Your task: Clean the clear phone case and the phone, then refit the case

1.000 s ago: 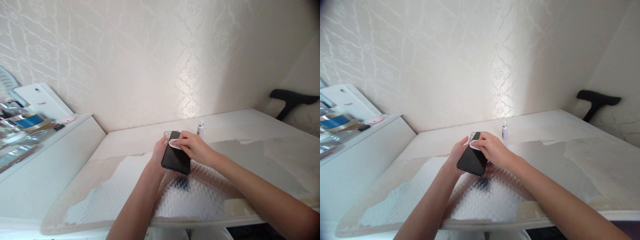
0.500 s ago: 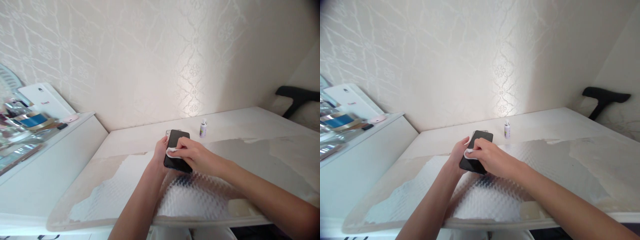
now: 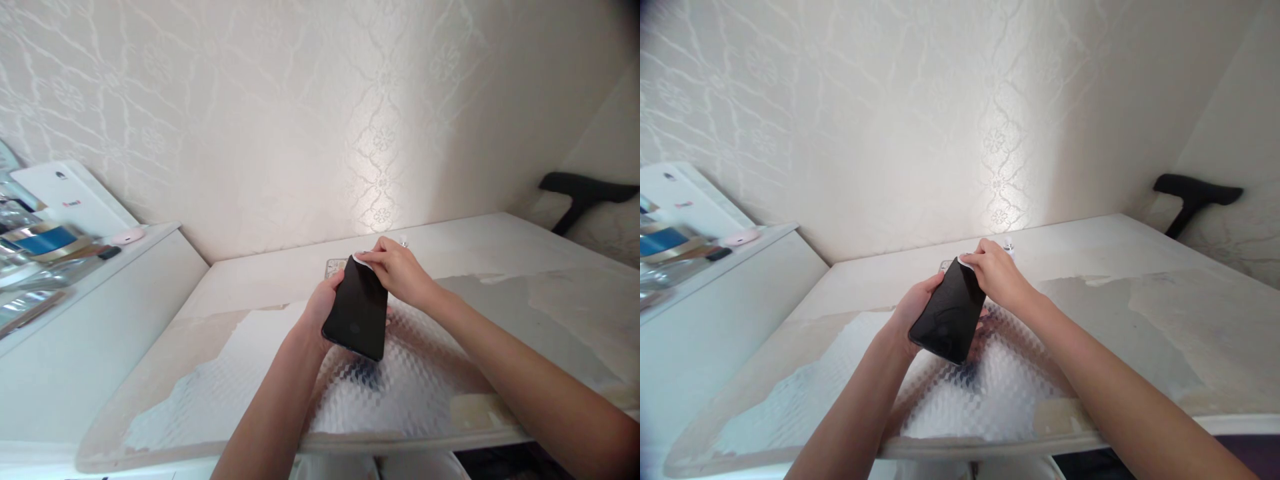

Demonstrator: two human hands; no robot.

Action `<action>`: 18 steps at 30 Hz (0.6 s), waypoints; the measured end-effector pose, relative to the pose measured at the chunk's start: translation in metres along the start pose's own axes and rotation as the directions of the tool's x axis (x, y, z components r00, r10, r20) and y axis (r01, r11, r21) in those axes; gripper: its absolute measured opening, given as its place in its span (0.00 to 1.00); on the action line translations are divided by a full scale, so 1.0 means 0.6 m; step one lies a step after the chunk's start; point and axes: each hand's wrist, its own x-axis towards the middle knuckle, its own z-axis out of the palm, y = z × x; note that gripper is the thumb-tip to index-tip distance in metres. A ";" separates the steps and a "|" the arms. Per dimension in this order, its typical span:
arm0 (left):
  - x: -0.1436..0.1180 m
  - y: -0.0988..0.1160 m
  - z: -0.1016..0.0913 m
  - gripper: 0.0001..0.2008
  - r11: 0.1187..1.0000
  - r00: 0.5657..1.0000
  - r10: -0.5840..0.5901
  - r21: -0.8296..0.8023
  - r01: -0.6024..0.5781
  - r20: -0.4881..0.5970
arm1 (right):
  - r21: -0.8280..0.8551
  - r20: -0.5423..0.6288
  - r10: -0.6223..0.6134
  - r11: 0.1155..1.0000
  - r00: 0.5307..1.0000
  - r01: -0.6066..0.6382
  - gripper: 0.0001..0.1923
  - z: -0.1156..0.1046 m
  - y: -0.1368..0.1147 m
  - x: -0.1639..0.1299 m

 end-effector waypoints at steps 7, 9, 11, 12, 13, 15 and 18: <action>-0.004 0.012 -0.008 0.23 0.998 0.996 0.060 -0.009 -0.061 -0.066 | 0.017 -0.018 0.041 0.999 0.999 -0.040 0.13 -0.006 0.004 -0.011; 0.001 0.015 -0.014 0.23 0.992 0.991 0.111 -0.053 -0.115 -0.074 | 0.068 -0.042 0.042 0.997 0.998 -0.039 0.13 -0.007 -0.001 -0.016; 0.005 0.016 -0.020 0.21 0.979 0.979 0.175 -0.082 -0.184 -0.108 | 0.138 -0.090 0.051 0.990 0.995 -0.038 0.13 -0.007 -0.009 -0.021; 0.006 0.016 -0.023 0.20 0.972 0.969 0.204 -0.084 -0.217 -0.139 | 0.180 -0.120 0.064 0.983 0.991 -0.042 0.13 -0.007 -0.014 -0.023; 0.008 0.015 -0.025 0.19 0.966 0.957 0.230 -0.080 -0.247 -0.176 | 0.223 -0.148 0.084 0.974 0.985 -0.050 0.13 -0.006 -0.019 -0.024; 0.011 0.013 -0.027 0.16 0.955 0.931 0.265 -0.063 -0.289 -0.252 | 0.307 -0.192 0.125 0.950 0.973 -0.062 0.12 -0.005 -0.029 -0.027; 0.014 0.009 -0.028 0.13 0.940 0.906 0.292 -0.085 -0.331 -0.307 | 0.407 -0.225 0.133 0.913 0.965 -0.031 0.12 -0.005 -0.042 -0.030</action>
